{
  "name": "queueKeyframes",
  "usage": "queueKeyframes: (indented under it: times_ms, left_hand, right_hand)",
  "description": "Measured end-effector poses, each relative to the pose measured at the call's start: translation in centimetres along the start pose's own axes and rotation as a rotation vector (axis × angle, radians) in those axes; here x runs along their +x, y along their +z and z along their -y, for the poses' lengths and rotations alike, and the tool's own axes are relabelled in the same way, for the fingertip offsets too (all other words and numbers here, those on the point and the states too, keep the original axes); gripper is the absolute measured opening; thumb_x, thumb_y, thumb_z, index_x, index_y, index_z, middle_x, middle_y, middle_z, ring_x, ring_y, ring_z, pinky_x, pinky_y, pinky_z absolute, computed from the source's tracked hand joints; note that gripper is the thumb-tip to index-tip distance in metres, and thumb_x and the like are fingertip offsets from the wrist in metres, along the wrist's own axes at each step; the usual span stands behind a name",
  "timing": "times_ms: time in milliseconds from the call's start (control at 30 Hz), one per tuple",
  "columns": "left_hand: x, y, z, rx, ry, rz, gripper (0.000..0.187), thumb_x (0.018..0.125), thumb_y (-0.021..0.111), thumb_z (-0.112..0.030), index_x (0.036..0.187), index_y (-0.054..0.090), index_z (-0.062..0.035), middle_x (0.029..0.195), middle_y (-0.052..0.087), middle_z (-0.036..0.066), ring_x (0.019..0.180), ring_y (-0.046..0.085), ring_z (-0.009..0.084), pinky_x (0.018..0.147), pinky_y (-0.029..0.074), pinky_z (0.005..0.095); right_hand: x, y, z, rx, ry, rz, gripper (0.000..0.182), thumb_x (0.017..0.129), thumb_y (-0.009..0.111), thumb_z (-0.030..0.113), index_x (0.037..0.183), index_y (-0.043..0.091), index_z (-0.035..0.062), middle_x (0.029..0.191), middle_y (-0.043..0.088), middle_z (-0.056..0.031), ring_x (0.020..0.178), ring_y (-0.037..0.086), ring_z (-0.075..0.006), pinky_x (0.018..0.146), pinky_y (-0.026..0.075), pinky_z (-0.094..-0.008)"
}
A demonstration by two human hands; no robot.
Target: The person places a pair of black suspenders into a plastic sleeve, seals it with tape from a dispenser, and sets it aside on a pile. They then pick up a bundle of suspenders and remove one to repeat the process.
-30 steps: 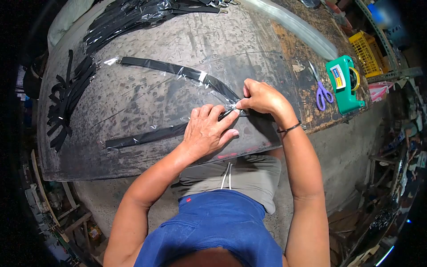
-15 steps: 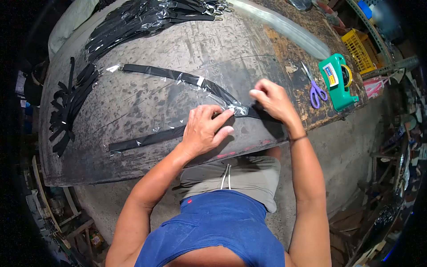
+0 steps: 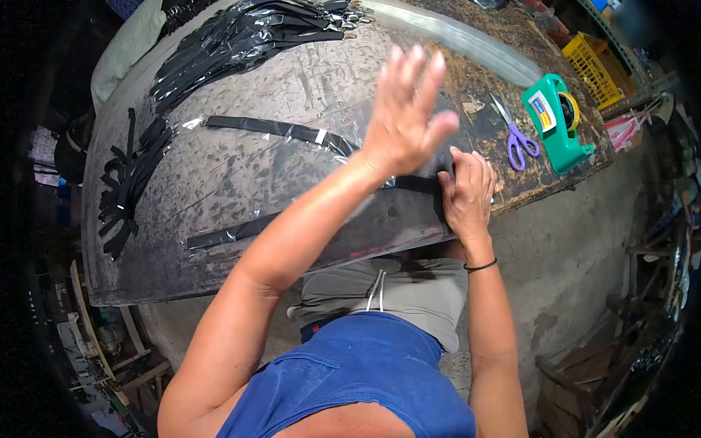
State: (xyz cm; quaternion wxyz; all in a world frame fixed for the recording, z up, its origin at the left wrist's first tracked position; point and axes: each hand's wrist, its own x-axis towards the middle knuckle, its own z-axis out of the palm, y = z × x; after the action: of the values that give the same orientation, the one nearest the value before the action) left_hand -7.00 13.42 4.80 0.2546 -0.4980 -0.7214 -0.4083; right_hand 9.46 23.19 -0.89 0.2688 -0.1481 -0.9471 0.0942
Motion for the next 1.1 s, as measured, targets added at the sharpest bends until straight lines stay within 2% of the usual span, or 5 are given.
queueKeyframes:
  times_ms: [67,467,700,933,1100]
  left_hand:
    - [-6.2,3.1,1.2,0.127,-0.013,0.452,0.077,0.093,0.045,-0.061,0.151,0.031,-0.0134,0.157,0.022,0.022,0.144,0.016,0.0489,0.115,0.017,0.0603]
    - [4.6,-1.6,1.1,-0.163,-0.141,0.059,0.073,0.098,0.042,-0.053,0.152,0.025,-0.0065,0.155,0.019,0.031,0.143,0.019,0.0487,0.116,0.017,0.0544]
    - [-5.0,3.1,0.4,0.169,-0.23,0.393,0.073,0.098,0.042,-0.054,0.151,0.028,-0.006,0.152,0.027,0.028,0.142,0.024,0.0447,0.116,0.016,0.0563]
    - [-2.7,-2.0,2.3,-0.181,-0.263,-0.031,0.042,0.096,0.058,-0.029,0.129,0.055,-0.0026,0.136,0.046,0.025,0.126,0.047,0.0409,0.106,0.039,0.0428]
    - [-7.5,-8.3,1.1,-0.022,-0.191,0.312,0.038,0.087,0.07,-0.023,0.119,0.061,-0.0039,0.119,0.058,0.02,0.11,0.058,0.0367,0.094,0.049,0.0415]
  right_hand:
    - [-0.4,0.1,0.0,-0.019,0.016,0.013,0.045,0.09,0.06,0.018,0.133,0.051,0.0086,0.126,0.053,-0.0141,0.126,0.045,-0.0338,0.11,0.03,-0.0496]
    - [-0.1,-0.2,0.4,-0.074,0.033,0.058,0.051,0.09,0.057,0.013,0.14,0.046,0.0129,0.126,0.053,-0.0095,0.128,0.043,-0.0323,0.112,0.027,-0.0526]
    - [0.5,-0.4,-0.1,-0.041,0.01,0.024,0.055,0.09,0.057,0.012,0.143,0.043,0.0141,0.127,0.052,-0.009,0.13,0.042,-0.031,0.113,0.026,-0.0522]
    - [-0.4,-0.2,-0.2,0.075,-0.026,0.009,0.042,0.087,0.062,0.016,0.128,0.056,0.0112,0.123,0.055,-0.0092,0.127,0.045,-0.0304,0.111,0.028,-0.0516]
    - [-0.6,-1.1,0.0,0.136,-0.16,0.042,0.032,0.081,0.073,0.025,0.106,0.063,0.0089,0.119,0.056,-0.0101,0.125,0.046,-0.0327,0.107,0.029,-0.0555]
